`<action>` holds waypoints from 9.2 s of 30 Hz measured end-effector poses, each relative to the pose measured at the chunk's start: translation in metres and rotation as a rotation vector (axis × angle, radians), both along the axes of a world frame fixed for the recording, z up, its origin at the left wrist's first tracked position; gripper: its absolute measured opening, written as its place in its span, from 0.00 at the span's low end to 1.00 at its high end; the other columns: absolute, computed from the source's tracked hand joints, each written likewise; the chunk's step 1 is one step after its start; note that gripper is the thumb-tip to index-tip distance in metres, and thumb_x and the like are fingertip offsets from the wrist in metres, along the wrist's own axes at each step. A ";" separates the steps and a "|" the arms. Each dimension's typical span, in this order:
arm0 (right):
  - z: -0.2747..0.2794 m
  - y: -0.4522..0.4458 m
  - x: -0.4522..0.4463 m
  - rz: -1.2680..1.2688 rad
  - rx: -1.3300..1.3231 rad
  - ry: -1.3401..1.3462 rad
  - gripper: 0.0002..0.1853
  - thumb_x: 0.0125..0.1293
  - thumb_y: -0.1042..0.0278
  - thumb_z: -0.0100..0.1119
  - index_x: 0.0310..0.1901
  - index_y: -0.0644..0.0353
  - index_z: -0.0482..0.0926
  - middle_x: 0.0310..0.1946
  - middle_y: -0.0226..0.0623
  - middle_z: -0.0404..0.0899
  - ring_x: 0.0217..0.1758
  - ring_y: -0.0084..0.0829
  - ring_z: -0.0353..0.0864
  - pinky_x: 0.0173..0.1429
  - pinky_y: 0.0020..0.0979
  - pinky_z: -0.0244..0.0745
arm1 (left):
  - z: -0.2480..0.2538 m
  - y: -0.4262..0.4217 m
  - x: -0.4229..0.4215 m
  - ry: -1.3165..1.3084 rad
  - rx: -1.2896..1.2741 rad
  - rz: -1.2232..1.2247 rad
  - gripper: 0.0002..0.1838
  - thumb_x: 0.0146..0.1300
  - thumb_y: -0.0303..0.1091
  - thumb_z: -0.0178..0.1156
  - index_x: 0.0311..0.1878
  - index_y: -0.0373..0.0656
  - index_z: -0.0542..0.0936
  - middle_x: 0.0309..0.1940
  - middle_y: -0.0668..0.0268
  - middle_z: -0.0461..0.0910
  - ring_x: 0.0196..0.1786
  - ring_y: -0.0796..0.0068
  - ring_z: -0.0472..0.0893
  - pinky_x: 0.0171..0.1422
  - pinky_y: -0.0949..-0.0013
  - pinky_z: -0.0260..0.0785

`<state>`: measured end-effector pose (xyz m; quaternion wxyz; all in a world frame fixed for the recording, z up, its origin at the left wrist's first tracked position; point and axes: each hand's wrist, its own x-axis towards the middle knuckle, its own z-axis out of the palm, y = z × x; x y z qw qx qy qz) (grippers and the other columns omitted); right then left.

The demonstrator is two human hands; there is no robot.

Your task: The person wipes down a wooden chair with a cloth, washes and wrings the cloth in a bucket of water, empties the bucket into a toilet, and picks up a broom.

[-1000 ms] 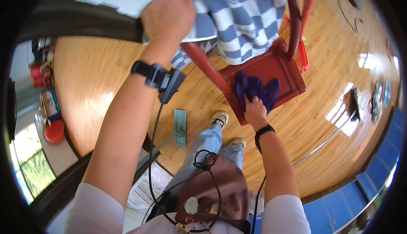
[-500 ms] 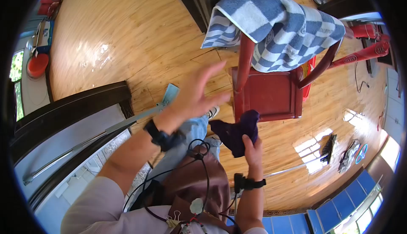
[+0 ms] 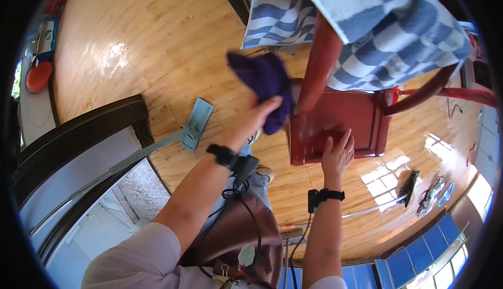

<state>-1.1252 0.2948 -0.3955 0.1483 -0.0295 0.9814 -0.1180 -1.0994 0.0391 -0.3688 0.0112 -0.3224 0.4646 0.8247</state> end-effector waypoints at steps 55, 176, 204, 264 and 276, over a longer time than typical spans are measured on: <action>-0.069 0.025 0.028 0.239 0.031 0.360 0.34 0.61 0.51 0.45 0.68 0.59 0.59 0.66 0.62 0.51 0.68 0.58 0.52 0.69 0.54 0.46 | -0.112 0.128 0.116 -0.073 -0.884 -0.214 0.25 0.45 0.18 0.54 0.52 0.41 0.76 0.61 0.44 0.63 0.54 0.43 0.71 0.54 0.56 0.70; -0.074 0.026 0.031 0.244 -0.063 0.416 0.33 0.54 0.61 0.47 0.64 0.61 0.66 0.63 0.60 0.57 0.63 0.54 0.59 0.67 0.50 0.51 | -0.208 0.124 0.156 -0.402 0.591 0.689 0.23 0.70 0.32 0.46 0.67 0.48 0.61 0.43 0.63 0.77 0.35 0.71 0.79 0.36 0.67 0.76; -0.022 0.042 0.024 0.001 -0.242 0.180 0.34 0.45 0.62 0.57 0.60 0.55 0.70 0.62 0.52 0.62 0.67 0.52 0.59 0.69 0.45 0.56 | 0.059 0.107 0.119 -0.243 0.606 -0.295 0.22 0.70 0.34 0.46 0.63 0.33 0.64 0.54 0.60 0.74 0.54 0.69 0.77 0.60 0.67 0.68; -0.248 0.149 -0.299 -0.087 -0.755 -0.767 0.23 0.70 0.50 0.32 0.59 0.48 0.70 0.59 0.49 0.66 0.61 0.53 0.63 0.61 0.47 0.64 | -0.103 0.267 -0.273 -0.142 -1.429 -0.514 0.19 0.70 0.40 0.41 0.33 0.35 0.73 0.28 0.51 0.74 0.32 0.51 0.74 0.40 0.58 0.66; -0.191 0.256 -0.239 0.426 -0.232 -0.802 0.21 0.63 0.51 0.51 0.58 0.37 0.74 0.47 0.39 0.76 0.48 0.38 0.74 0.51 0.38 0.69 | -0.108 0.267 -0.285 -0.065 -1.460 -0.507 0.19 0.70 0.40 0.40 0.33 0.35 0.73 0.27 0.50 0.73 0.31 0.50 0.73 0.39 0.57 0.66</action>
